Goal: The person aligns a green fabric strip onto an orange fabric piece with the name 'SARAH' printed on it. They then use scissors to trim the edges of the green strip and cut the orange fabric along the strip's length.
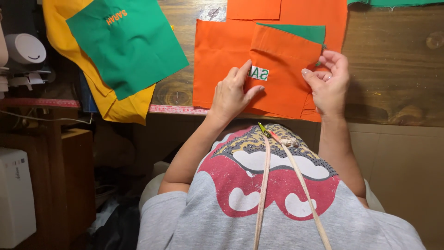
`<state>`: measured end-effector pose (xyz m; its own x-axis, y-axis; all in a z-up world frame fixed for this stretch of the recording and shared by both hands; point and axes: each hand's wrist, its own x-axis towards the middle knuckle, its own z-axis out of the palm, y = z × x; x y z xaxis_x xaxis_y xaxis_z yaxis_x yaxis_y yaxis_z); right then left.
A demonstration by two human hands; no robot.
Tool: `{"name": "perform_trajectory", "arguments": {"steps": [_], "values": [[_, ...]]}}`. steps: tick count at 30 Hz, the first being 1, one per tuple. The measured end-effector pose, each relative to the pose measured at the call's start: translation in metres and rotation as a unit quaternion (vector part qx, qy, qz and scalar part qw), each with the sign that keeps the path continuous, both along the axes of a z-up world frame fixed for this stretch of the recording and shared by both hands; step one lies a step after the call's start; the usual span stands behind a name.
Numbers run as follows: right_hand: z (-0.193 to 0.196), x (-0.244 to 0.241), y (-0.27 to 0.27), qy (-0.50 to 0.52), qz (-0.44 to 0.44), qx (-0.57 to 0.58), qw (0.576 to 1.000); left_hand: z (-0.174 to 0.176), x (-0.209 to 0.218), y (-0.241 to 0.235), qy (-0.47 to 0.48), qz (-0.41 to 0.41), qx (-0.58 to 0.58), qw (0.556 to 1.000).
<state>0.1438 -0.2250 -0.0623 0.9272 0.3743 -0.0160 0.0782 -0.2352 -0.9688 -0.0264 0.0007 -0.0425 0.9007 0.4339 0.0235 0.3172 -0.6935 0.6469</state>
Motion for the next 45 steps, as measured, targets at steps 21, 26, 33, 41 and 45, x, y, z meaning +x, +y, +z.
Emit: {"name": "perform_trajectory", "arguments": {"steps": [21,26,33,41,45], "values": [[0.037,0.016,0.005,-0.159,-0.014,-0.223,0.962,0.036,-0.054,0.090,-0.116,0.191,-0.425,0.877],[0.032,0.019,0.010,0.005,-0.014,-0.203,0.979,0.017,-0.051,0.088,-0.120,0.183,-0.236,0.947],[0.019,0.021,0.008,-0.252,-0.046,-0.330,0.909,0.015,-0.048,0.089,-0.132,0.158,-0.148,0.967],[0.024,0.019,0.022,-0.150,0.015,-0.285,0.947,0.006,-0.049,0.090,-0.129,0.158,-0.122,0.971],[0.018,0.015,0.018,-0.241,-0.004,-0.314,0.918,0.000,-0.051,0.093,-0.117,0.165,-0.111,0.973]]}}
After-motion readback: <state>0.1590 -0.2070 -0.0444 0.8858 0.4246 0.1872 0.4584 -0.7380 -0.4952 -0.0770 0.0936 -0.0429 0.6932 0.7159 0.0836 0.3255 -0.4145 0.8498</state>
